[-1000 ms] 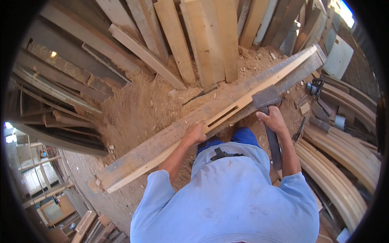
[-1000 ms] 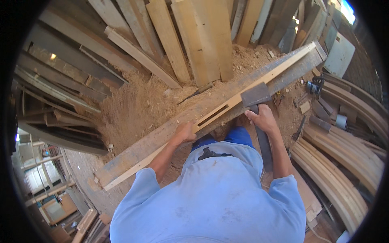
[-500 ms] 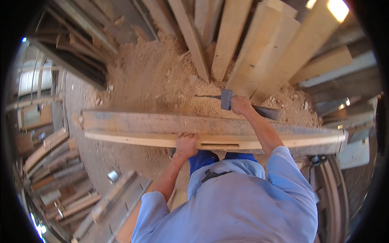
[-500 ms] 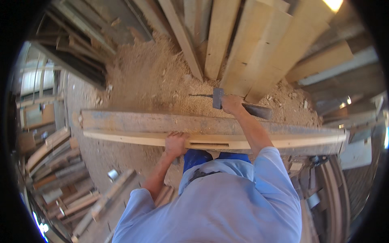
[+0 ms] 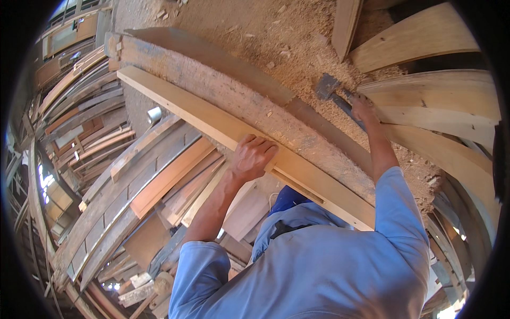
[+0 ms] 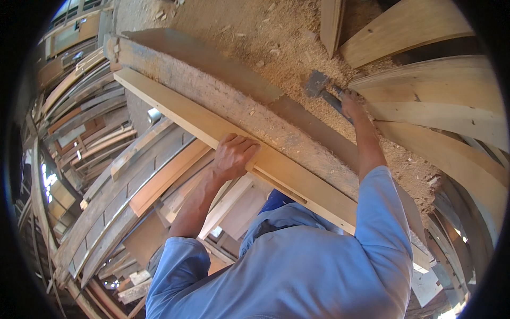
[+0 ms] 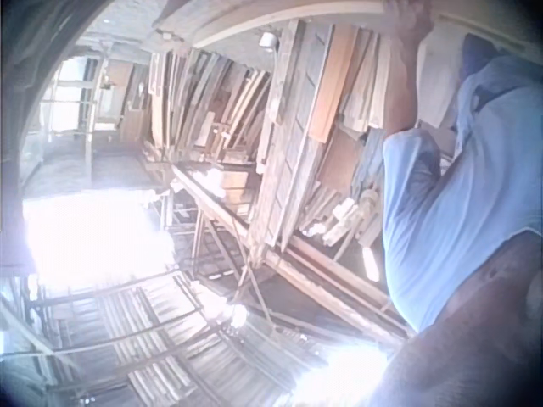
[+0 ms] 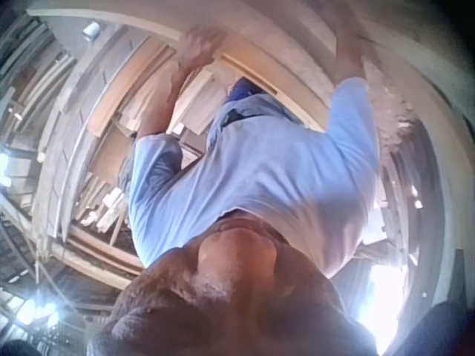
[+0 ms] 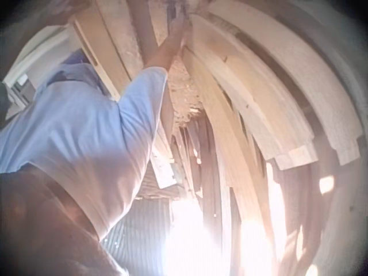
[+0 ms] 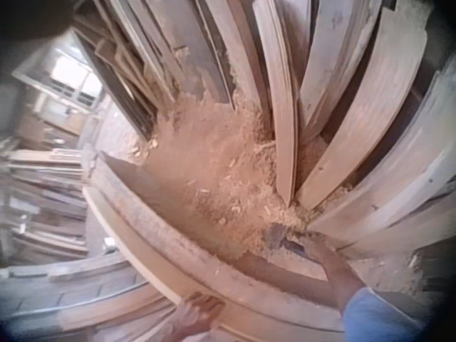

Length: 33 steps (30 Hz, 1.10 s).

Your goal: The person shapes a piece of wood using a hammer and a chisel to refine a groove.

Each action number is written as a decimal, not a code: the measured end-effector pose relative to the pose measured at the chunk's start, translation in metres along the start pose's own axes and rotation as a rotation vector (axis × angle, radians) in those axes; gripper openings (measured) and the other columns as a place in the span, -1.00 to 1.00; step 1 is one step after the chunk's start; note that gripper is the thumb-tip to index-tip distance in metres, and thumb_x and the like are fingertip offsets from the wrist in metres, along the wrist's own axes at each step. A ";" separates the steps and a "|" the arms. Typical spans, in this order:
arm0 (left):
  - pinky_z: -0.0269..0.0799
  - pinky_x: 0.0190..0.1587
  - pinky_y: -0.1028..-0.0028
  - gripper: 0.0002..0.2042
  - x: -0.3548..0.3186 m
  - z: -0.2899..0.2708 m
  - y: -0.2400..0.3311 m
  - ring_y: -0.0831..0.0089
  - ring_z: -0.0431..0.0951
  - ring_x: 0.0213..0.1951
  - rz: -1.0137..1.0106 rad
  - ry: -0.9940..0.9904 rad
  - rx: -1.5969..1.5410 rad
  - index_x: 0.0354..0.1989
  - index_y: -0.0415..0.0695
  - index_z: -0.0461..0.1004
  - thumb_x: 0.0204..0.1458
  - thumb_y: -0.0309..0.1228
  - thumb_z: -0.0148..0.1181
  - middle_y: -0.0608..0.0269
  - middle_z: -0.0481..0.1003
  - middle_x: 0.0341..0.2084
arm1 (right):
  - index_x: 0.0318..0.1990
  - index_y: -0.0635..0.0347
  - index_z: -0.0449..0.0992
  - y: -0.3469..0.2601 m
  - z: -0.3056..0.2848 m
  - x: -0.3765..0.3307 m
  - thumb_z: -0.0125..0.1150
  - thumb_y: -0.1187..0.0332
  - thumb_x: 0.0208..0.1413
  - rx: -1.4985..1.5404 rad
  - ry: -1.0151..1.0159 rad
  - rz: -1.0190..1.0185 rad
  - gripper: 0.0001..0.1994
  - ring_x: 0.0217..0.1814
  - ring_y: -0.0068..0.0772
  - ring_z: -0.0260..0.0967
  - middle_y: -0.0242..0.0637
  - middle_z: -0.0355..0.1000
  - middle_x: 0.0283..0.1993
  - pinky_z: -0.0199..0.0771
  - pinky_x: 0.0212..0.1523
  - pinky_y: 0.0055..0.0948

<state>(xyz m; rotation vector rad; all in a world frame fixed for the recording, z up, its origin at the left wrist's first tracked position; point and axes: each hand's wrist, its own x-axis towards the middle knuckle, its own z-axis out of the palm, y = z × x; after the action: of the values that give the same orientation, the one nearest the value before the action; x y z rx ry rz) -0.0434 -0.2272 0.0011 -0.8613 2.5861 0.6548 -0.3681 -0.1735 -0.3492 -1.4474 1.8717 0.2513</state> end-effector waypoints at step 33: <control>0.55 -0.09 0.06 -0.68 -0.009 -0.027 -0.061 -0.09 0.63 -0.12 0.319 -0.321 0.260 -0.18 -0.14 0.61 -0.20 -0.41 0.31 -0.13 0.62 -0.28 | -0.29 0.37 0.62 -0.210 -0.308 -0.572 0.14 0.54 -0.26 0.619 0.716 -0.162 -0.71 -0.19 0.06 0.63 0.07 0.62 -0.13 0.59 -0.16 -0.28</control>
<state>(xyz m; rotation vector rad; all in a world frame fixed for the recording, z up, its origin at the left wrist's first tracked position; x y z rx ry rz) -0.0023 -0.2801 0.0081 -0.2408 2.4552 0.4762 -0.2636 0.0109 0.2997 -1.3068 2.0671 -0.9617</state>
